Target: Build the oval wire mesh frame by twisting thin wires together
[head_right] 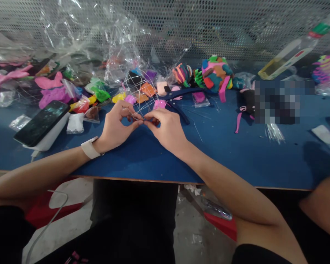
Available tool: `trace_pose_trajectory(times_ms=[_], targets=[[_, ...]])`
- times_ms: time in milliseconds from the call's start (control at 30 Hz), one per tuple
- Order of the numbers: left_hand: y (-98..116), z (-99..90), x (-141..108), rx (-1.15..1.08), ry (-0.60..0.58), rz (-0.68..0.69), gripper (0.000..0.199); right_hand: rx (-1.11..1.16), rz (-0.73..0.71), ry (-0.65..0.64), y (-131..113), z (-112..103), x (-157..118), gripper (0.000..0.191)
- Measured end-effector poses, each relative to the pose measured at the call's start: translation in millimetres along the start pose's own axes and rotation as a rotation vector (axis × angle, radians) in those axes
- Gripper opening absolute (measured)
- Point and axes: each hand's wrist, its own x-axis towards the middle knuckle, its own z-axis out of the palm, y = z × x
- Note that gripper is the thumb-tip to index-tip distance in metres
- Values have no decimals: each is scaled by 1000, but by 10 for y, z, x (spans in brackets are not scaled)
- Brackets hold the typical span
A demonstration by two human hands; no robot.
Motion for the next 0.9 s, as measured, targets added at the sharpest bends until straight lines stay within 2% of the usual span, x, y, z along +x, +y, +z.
trace_pose_trajectory(times_ms=[167, 300, 433, 600, 900], targets=[[-21, 3, 0, 29, -8, 7, 33, 77, 78, -13, 20, 13, 4, 3], [-32, 8, -5, 3, -17, -1, 33, 126, 117, -27, 34, 1, 15, 8], [-45, 5, -6, -38, -27, -5, 35, 129, 120, -39, 13, -28, 16, 9], [-40, 1, -8, 16, -26, -8, 34, 66, 93, -49, -43, -48, 7, 7], [5, -5, -49, 143, -31, 83, 33, 20, 54, -74, -38, -50, 21, 6]])
